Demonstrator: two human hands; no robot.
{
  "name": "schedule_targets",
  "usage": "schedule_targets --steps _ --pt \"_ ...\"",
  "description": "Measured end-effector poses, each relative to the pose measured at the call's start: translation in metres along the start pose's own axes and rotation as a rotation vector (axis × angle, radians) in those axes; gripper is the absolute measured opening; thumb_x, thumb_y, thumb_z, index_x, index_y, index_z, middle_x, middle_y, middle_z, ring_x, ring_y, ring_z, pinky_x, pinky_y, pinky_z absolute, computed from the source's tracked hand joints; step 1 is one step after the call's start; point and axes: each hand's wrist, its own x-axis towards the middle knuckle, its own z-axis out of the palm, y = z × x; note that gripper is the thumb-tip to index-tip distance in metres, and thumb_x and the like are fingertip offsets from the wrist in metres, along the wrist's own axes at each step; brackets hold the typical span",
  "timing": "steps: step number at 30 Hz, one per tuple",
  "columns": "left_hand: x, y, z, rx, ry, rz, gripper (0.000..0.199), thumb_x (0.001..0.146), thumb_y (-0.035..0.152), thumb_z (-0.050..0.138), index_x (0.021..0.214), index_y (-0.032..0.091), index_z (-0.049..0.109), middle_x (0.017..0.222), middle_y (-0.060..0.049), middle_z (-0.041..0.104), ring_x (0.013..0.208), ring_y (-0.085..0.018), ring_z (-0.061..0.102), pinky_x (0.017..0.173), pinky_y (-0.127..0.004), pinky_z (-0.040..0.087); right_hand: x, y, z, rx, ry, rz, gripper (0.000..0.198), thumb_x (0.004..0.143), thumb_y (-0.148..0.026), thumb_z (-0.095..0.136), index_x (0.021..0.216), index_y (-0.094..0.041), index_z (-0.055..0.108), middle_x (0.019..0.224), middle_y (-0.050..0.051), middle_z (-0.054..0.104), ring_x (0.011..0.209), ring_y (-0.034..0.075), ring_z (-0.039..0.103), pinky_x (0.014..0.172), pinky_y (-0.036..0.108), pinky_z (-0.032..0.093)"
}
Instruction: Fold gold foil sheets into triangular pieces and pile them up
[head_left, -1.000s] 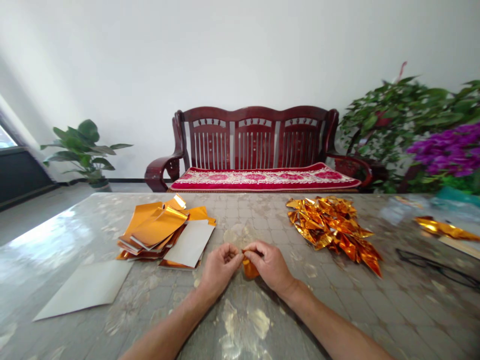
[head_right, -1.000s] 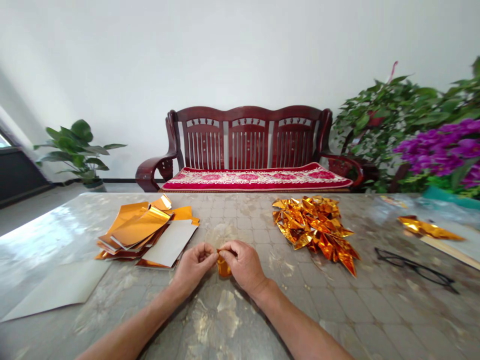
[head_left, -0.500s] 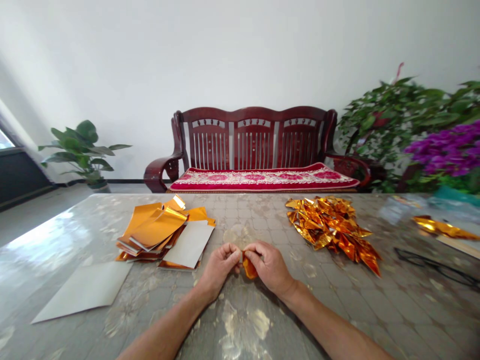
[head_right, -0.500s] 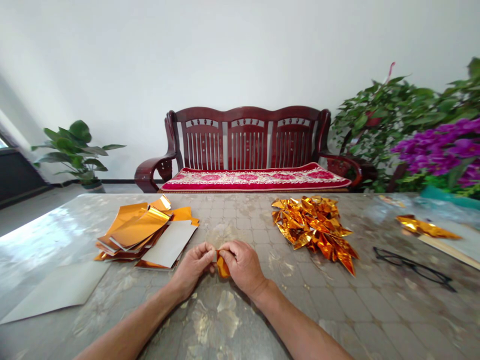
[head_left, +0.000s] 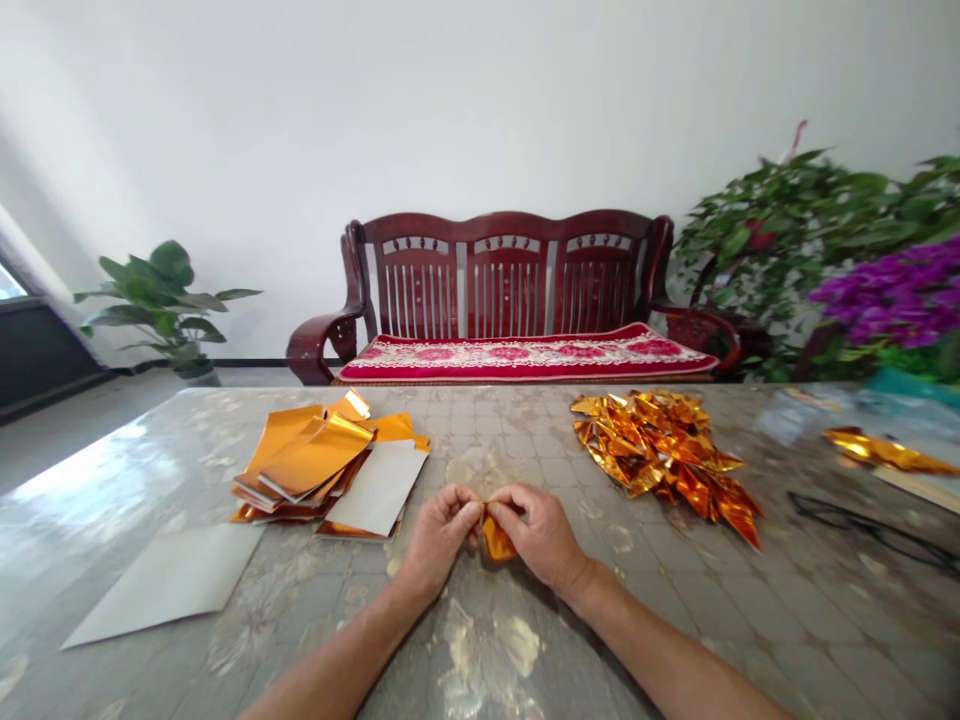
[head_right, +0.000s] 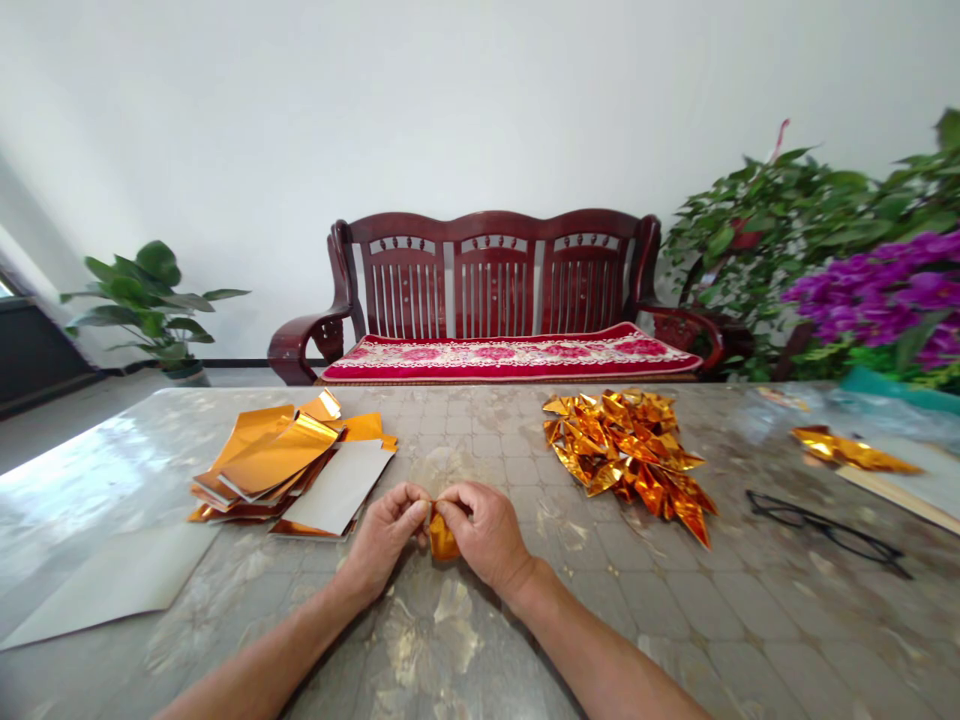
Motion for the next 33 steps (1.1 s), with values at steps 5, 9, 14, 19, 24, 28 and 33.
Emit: schedule_targets --steps 5,9,14,19,24,28,33 --pt "-0.0017 0.0002 0.002 0.011 0.009 -0.008 0.032 0.078 0.047 0.064 0.075 0.017 0.054 0.057 0.007 0.053 0.048 -0.007 0.049 0.051 -0.019 0.038 0.0004 0.0007 0.0005 0.025 -0.018 0.038 0.016 0.088 -0.025 0.058 0.078 -0.021 0.069 0.074 0.0 0.07 0.071 0.014 0.063 0.069 0.024 0.044" --pt "-0.0023 -0.0009 0.0023 0.012 0.019 -0.017 0.031 0.081 0.046 0.063 0.074 0.018 0.053 0.058 0.007 0.052 0.05 -0.007 0.047 0.053 -0.019 0.037 0.0001 0.0006 0.0004 0.018 -0.008 0.025 0.015 0.087 -0.024 0.059 0.076 -0.021 0.069 0.073 -0.001 0.07 0.071 0.014 0.063 0.07 0.024 0.043" --pt "-0.0008 -0.003 -0.0003 0.021 0.045 -0.044 0.033 0.084 0.049 0.058 0.072 0.018 0.053 0.058 0.006 0.05 0.053 -0.008 0.045 0.055 -0.019 0.037 -0.0012 0.001 0.0016 -0.017 0.023 -0.007 0.013 0.086 -0.023 0.061 0.075 -0.022 0.068 0.073 -0.001 0.069 0.073 0.014 0.062 0.072 0.024 0.042" --pt "0.0005 0.0013 -0.0021 0.131 0.1 0.017 0.027 0.077 0.041 0.064 0.068 0.017 0.058 0.06 0.004 0.055 0.057 -0.01 0.048 0.057 -0.021 0.039 -0.001 0.0003 0.0027 -0.071 0.022 -0.03 0.012 0.085 -0.02 0.062 0.074 -0.022 0.068 0.072 -0.001 0.068 0.072 0.014 0.061 0.071 0.024 0.041" --pt "-0.0027 0.0048 -0.002 0.384 0.181 0.129 0.019 0.077 0.034 0.063 0.069 0.017 0.065 0.065 0.001 0.063 0.062 -0.013 0.054 0.062 -0.023 0.041 -0.0008 -0.0003 0.0027 -0.133 0.005 -0.032 0.012 0.084 -0.02 0.063 0.073 -0.022 0.068 0.072 0.0 0.069 0.072 0.015 0.061 0.07 0.024 0.041" --pt "-0.0044 0.0063 -0.0018 0.489 0.214 0.204 0.016 0.078 0.032 0.064 0.069 0.018 0.068 0.067 0.0 0.065 0.065 -0.013 0.056 0.064 -0.024 0.041 -0.0014 0.0005 0.0034 -0.139 0.001 0.004 0.012 0.084 -0.02 0.061 0.075 -0.022 0.068 0.073 0.0 0.07 0.071 0.015 0.062 0.068 0.024 0.041" --pt "0.0006 0.0054 -0.0036 -0.022 0.108 -0.07 0.04 0.078 0.054 0.063 0.074 0.015 0.067 0.061 0.0 0.061 0.056 -0.011 0.053 0.055 -0.022 0.043 -0.0011 0.0026 0.0042 -0.044 -0.008 0.054 0.014 0.085 -0.022 0.059 0.075 -0.02 0.069 0.072 0.0 0.071 0.068 0.014 0.063 0.065 0.022 0.043"
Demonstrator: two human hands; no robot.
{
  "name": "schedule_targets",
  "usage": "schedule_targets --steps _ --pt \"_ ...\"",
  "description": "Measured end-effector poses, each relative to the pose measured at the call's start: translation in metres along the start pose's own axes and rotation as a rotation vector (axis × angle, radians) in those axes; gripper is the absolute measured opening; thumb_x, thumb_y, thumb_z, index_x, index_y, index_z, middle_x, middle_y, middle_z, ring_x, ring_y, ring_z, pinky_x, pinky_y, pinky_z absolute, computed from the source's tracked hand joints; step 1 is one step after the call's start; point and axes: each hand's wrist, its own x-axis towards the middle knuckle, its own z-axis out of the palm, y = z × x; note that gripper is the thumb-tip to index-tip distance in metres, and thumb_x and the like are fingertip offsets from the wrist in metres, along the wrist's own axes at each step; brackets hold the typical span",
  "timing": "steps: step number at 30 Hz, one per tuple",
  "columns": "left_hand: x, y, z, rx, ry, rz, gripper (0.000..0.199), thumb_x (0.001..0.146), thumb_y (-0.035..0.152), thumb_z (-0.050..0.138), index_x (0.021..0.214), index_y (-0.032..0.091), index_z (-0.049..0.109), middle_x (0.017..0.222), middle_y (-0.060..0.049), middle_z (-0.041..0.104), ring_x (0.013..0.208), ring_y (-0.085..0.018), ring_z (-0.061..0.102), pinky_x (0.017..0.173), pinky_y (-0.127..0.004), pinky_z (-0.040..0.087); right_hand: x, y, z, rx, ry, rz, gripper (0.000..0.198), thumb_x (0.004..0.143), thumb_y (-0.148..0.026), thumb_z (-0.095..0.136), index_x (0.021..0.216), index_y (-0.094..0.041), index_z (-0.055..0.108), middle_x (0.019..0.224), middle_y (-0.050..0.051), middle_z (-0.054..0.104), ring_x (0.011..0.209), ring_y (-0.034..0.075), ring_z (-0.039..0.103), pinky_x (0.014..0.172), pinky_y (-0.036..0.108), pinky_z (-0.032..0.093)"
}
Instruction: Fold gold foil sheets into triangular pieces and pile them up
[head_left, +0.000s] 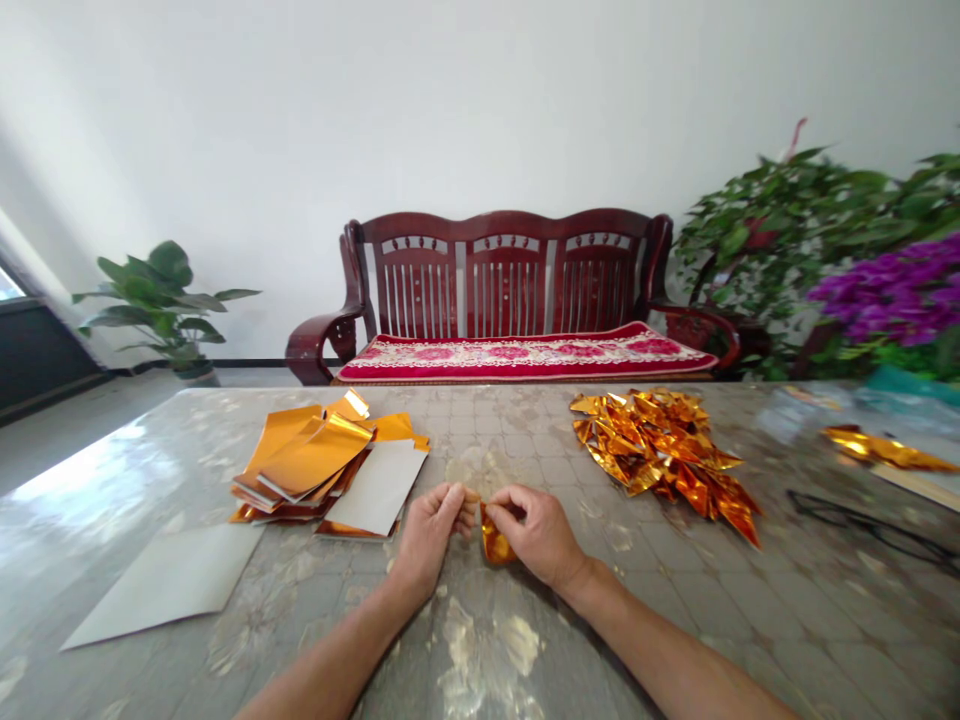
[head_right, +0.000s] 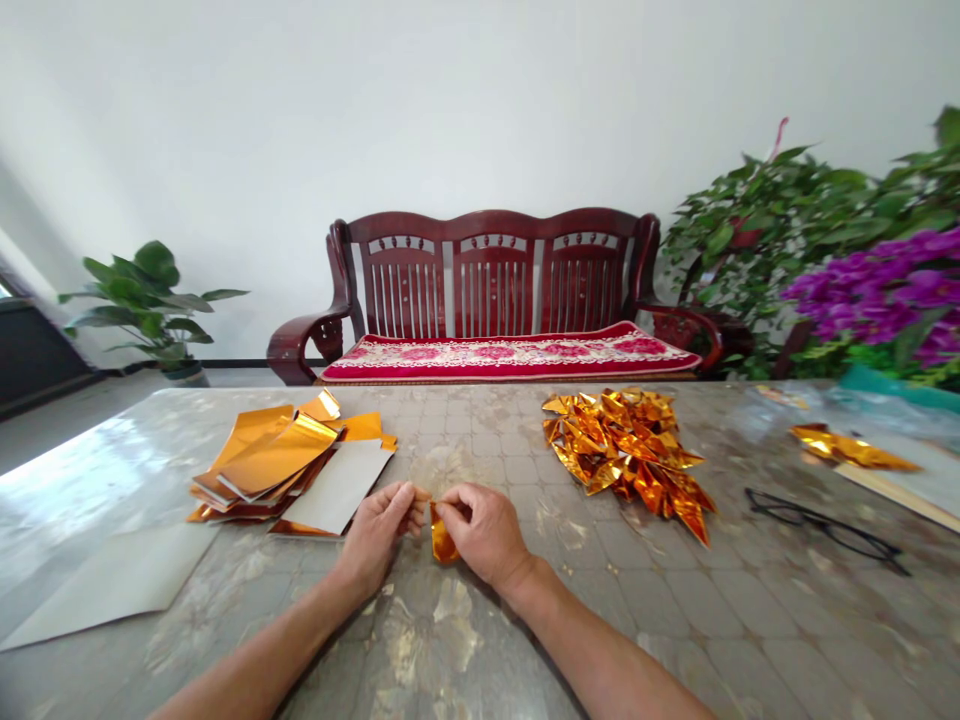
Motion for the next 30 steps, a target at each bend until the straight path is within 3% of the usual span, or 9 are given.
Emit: schedule_targets --steps 3,9,18,25,30 --pt "0.0011 0.0001 -0.0013 -0.157 -0.066 -0.106 0.041 0.068 0.053 0.076 0.075 0.014 0.063 0.062 0.001 0.061 0.054 -0.008 0.053 0.055 -0.019 0.042 0.0009 0.0001 0.0001 0.058 -0.006 0.025 0.015 0.084 -0.022 0.059 0.074 -0.02 0.069 0.07 -0.001 0.07 0.065 0.013 0.063 0.063 0.021 0.043" --pt "-0.0013 -0.0018 0.001 -0.138 -0.094 -0.113 0.039 0.062 0.045 0.081 0.077 0.014 0.062 0.059 0.004 0.06 0.051 -0.006 0.052 0.053 -0.017 0.041 0.0002 -0.0033 -0.0014 0.083 0.009 0.012 0.016 0.083 -0.023 0.058 0.074 -0.02 0.07 0.068 0.0 0.07 0.063 0.014 0.063 0.061 0.022 0.044" --pt "-0.0008 -0.0051 0.0038 0.116 -0.006 0.018 0.028 0.068 0.041 0.073 0.068 0.016 0.06 0.051 0.006 0.054 0.044 -0.007 0.044 0.045 -0.019 0.033 -0.0004 -0.0021 -0.0022 0.002 -0.011 -0.012 0.017 0.086 -0.025 0.057 0.075 -0.021 0.071 0.073 0.001 0.071 0.07 0.015 0.063 0.066 0.023 0.045" --pt "0.0 -0.0081 0.0002 0.234 0.121 0.143 0.02 0.074 0.036 0.069 0.072 0.017 0.064 0.063 0.002 0.061 0.056 -0.011 0.052 0.054 -0.021 0.04 0.0007 -0.0067 -0.0045 -0.063 -0.021 -0.024 0.011 0.085 -0.028 0.063 0.084 -0.023 0.073 0.078 0.001 0.073 0.074 0.016 0.064 0.07 0.025 0.043" --pt "0.0022 -0.0081 0.0012 0.161 0.015 0.127 0.021 0.07 0.035 0.071 0.07 0.018 0.059 0.064 0.004 0.059 0.058 -0.01 0.051 0.057 -0.021 0.04 0.0008 -0.006 -0.0038 -0.06 -0.018 -0.046 0.011 0.082 -0.026 0.066 0.074 -0.023 0.072 0.075 0.001 0.072 0.073 0.016 0.063 0.069 0.025 0.044"
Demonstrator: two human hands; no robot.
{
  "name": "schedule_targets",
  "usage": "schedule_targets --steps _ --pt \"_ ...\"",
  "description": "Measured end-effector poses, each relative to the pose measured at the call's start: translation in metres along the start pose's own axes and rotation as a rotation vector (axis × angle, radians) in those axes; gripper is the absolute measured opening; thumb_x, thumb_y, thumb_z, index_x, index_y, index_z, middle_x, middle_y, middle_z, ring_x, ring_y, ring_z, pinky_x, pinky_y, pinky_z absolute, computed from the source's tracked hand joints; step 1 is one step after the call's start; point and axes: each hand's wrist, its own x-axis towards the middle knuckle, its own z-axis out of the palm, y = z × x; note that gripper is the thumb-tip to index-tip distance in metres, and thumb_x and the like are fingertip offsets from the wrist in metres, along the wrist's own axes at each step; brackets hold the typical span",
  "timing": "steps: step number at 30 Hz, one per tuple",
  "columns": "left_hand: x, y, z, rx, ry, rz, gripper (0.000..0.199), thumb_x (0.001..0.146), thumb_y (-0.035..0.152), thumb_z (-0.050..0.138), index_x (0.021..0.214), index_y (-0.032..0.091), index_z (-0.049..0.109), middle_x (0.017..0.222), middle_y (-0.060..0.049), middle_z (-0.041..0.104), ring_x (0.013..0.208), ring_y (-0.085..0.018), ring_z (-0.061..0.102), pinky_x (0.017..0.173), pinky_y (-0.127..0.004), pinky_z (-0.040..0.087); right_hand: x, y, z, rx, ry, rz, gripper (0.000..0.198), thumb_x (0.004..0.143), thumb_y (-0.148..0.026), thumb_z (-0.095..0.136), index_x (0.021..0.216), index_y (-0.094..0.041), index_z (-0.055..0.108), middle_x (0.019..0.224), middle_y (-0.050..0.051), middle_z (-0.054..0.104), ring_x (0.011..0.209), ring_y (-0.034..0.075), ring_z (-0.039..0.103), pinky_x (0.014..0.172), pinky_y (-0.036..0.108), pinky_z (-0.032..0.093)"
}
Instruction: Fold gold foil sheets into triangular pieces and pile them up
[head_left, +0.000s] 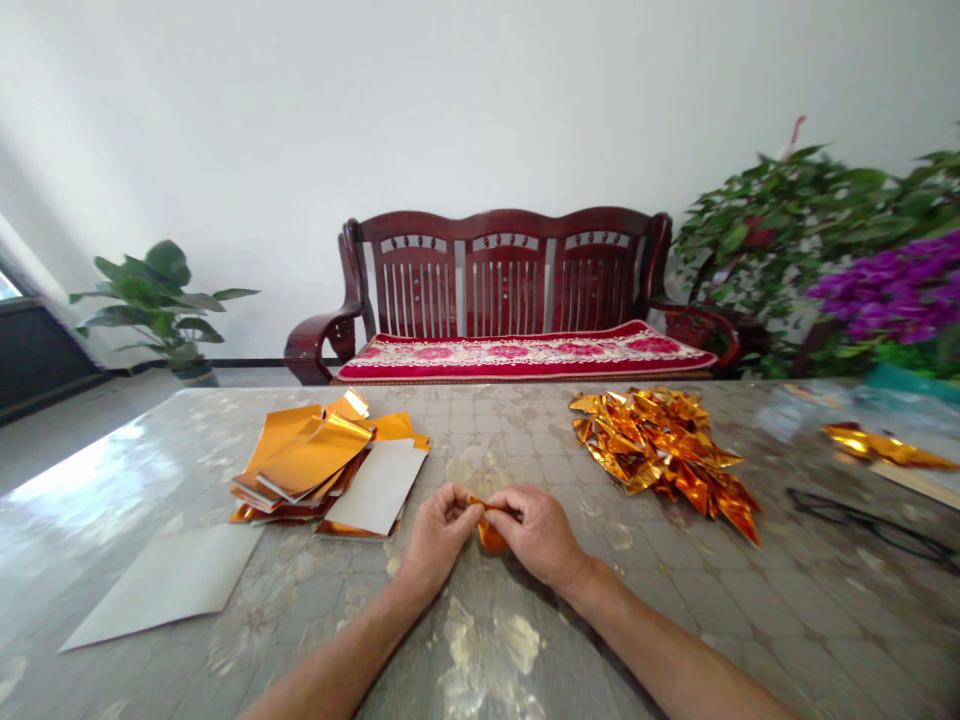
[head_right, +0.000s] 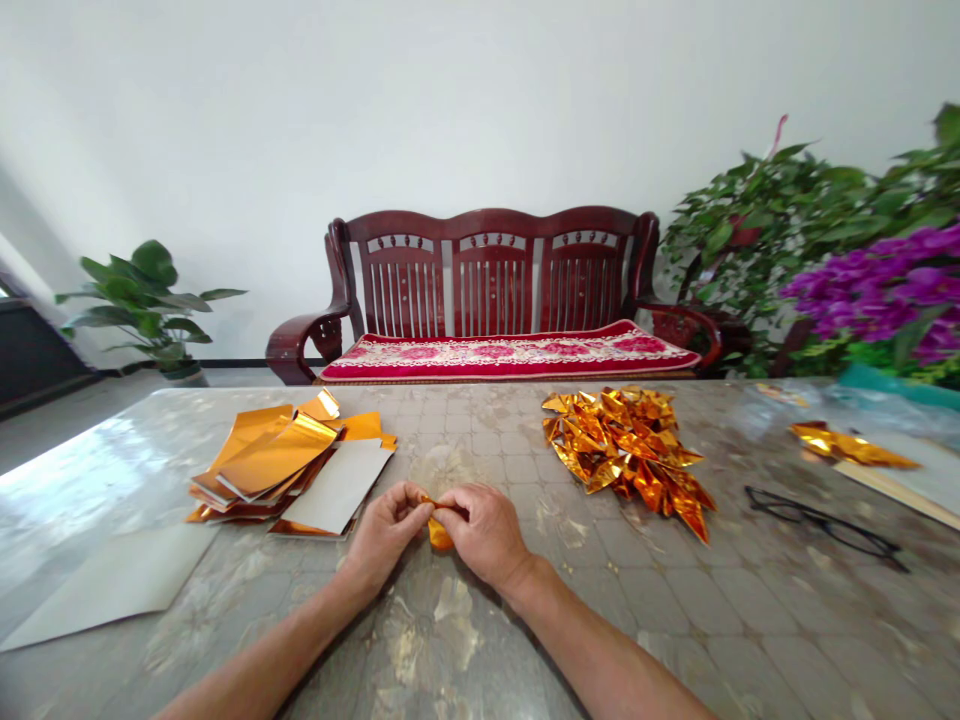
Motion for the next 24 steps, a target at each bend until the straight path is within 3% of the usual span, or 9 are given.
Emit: schedule_targets --steps 3,7,10,13,18,24 --pt "0.002 0.004 0.0 -0.037 -0.004 -0.02 0.025 0.07 0.039 0.071 0.07 0.018 0.058 0.062 0.005 0.056 0.056 -0.009 0.049 0.055 -0.02 0.039 0.001 0.002 0.001 0.096 0.023 0.045 0.007 0.08 -0.027 0.067 0.081 -0.023 0.073 0.079 0.001 0.073 0.076 0.017 0.065 0.072 0.027 0.047" --pt "0.004 0.01 -0.003 -0.12 0.125 -0.035 0.031 0.07 0.046 0.07 0.072 0.019 0.055 0.058 0.006 0.054 0.054 -0.009 0.049 0.054 -0.02 0.039 0.004 0.005 0.002 0.304 0.156 0.171 0.028 0.071 -0.027 0.07 0.098 -0.02 0.072 0.088 0.003 0.074 0.074 0.017 0.064 0.071 0.028 0.051" --pt "0.005 0.009 -0.005 -0.176 0.159 -0.056 0.034 0.069 0.049 0.071 0.075 0.019 0.056 0.059 0.005 0.057 0.054 -0.009 0.051 0.055 -0.02 0.04 0.007 0.007 0.0 0.4 0.237 0.236 0.035 0.068 -0.031 0.071 0.1 -0.017 0.071 0.076 0.002 0.07 0.061 0.014 0.057 0.06 0.026 0.048" --pt "0.005 0.007 -0.006 -0.207 0.159 -0.073 0.036 0.07 0.05 0.072 0.078 0.018 0.057 0.061 0.004 0.059 0.055 -0.009 0.052 0.056 -0.02 0.041 0.009 0.008 -0.001 0.483 0.251 0.259 0.034 0.068 -0.035 0.071 0.096 -0.015 0.071 0.063 -0.002 0.061 0.055 0.012 0.051 0.055 0.024 0.045" --pt "0.003 0.008 -0.006 -0.201 0.154 -0.082 0.035 0.072 0.05 0.071 0.079 0.018 0.057 0.063 0.003 0.061 0.056 -0.009 0.052 0.056 -0.02 0.041 0.01 0.012 0.0 0.511 0.247 0.266 0.028 0.067 -0.036 0.071 0.088 -0.017 0.073 0.059 -0.003 0.059 0.054 0.012 0.049 0.053 0.024 0.042" --pt "0.003 0.006 -0.008 -0.137 0.157 -0.021 0.03 0.075 0.046 0.067 0.079 0.018 0.058 0.062 0.004 0.059 0.057 -0.01 0.051 0.057 -0.02 0.04 0.009 0.013 0.0 0.548 0.212 0.281 0.027 0.071 -0.037 0.07 0.088 -0.017 0.073 0.078 0.004 0.073 0.068 0.018 0.063 0.064 0.028 0.051"
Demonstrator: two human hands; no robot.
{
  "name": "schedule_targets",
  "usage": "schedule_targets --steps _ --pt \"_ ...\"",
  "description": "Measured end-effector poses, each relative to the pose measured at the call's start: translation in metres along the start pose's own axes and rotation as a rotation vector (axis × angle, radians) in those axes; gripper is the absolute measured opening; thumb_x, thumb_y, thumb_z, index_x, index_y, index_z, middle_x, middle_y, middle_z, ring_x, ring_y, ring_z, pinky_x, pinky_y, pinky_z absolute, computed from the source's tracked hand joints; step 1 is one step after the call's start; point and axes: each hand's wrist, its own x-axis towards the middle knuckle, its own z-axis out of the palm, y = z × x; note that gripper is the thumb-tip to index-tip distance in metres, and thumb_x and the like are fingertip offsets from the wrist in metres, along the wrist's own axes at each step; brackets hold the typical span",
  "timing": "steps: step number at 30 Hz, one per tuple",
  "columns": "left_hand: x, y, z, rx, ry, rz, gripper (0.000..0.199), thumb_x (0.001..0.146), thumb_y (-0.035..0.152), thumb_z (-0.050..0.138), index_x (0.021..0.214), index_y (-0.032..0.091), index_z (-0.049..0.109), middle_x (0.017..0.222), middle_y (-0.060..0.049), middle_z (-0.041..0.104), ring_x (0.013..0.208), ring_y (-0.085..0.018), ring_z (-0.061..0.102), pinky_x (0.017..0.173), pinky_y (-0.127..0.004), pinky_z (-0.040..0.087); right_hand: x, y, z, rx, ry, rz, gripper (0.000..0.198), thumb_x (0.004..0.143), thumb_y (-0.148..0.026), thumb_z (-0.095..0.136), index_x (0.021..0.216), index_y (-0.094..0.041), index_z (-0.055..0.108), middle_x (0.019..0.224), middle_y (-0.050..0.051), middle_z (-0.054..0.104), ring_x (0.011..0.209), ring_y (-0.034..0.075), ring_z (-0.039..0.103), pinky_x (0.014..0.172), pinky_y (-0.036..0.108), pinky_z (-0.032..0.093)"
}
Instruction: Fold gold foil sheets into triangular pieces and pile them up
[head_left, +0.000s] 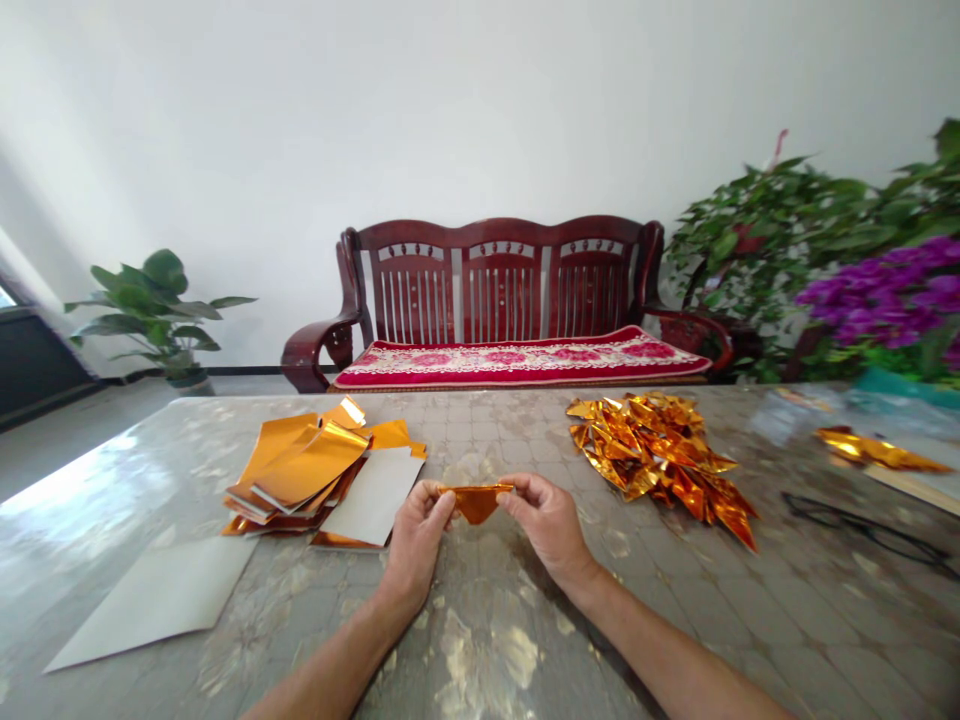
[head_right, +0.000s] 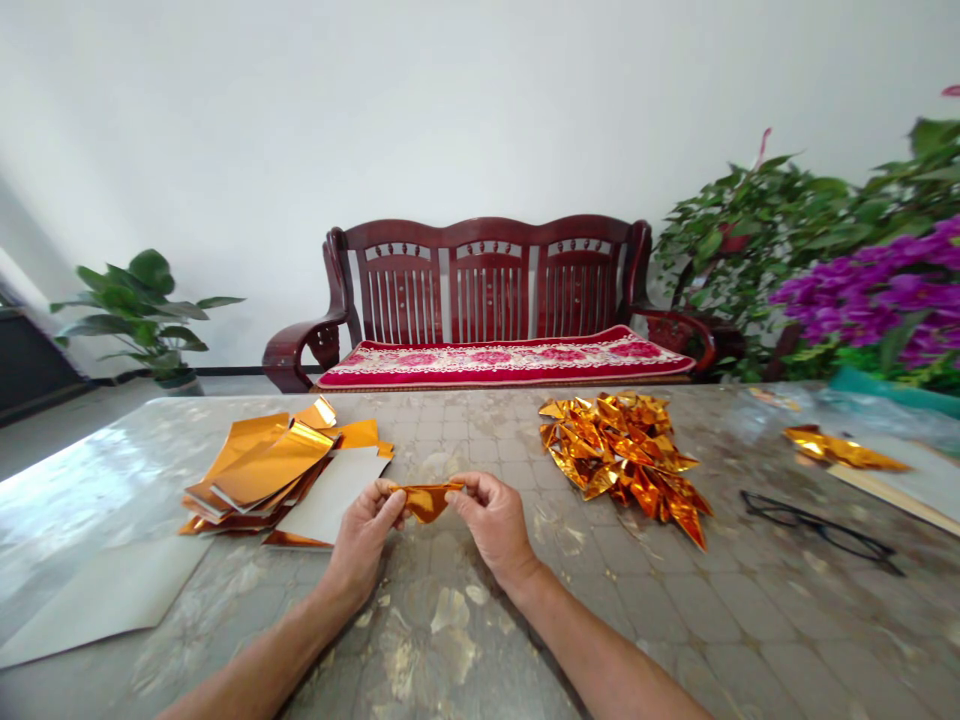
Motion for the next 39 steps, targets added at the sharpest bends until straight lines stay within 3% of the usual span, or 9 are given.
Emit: schedule_targets --steps 8,23,31,34,39 --pt "-0.001 -0.001 -0.001 0.045 -0.016 0.039 0.024 0.079 0.042 0.064 0.076 0.019 0.057 0.064 0.004 0.058 0.06 -0.011 0.052 0.06 -0.021 0.042 0.001 -0.003 -0.002 -0.018 0.005 -0.006 0.019 0.071 -0.034 0.068 0.08 -0.018 0.075 0.077 0.004 0.075 0.072 0.019 0.066 0.071 0.03 0.052" --pt "-0.003 0.0 0.0 0.077 0.019 0.05 0.024 0.079 0.042 0.063 0.076 0.019 0.056 0.061 0.004 0.056 0.059 -0.011 0.05 0.059 -0.021 0.04 0.001 -0.003 -0.006 -0.131 -0.037 0.009 0.029 0.08 -0.043 0.062 0.069 -0.018 0.07 0.061 0.002 0.068 0.058 0.016 0.06 0.058 0.026 0.046" --pt "0.0 -0.003 0.002 0.029 0.026 0.03 0.028 0.078 0.045 0.063 0.077 0.017 0.057 0.062 0.004 0.058 0.058 -0.01 0.051 0.059 -0.022 0.042 0.005 -0.003 -0.009 0.119 -0.081 0.124 0.047 0.079 -0.062 0.062 0.076 -0.015 0.071 0.062 0.003 0.066 0.056 0.014 0.057 0.056 0.025 0.045" --pt "0.001 -0.006 0.001 -0.037 0.028 -0.011 0.031 0.077 0.047 0.065 0.078 0.017 0.057 0.063 0.003 0.059 0.058 -0.01 0.052 0.058 -0.022 0.042 0.007 0.001 -0.012 0.208 -0.046 0.108 0.046 0.081 -0.06 0.062 0.084 -0.016 0.074 0.064 0.001 0.064 0.059 0.012 0.055 0.058 0.024 0.043" --pt "0.003 -0.009 0.0 -0.095 0.036 -0.057 0.035 0.073 0.049 0.069 0.077 0.016 0.057 0.062 0.003 0.059 0.057 -0.009 0.052 0.057 -0.021 0.042 0.008 0.003 -0.011 0.261 -0.095 0.152 0.039 0.072 -0.049 0.076 0.095 -0.019 0.076 0.074 0.001 0.07 0.068 0.014 0.06 0.066 0.025 0.045"
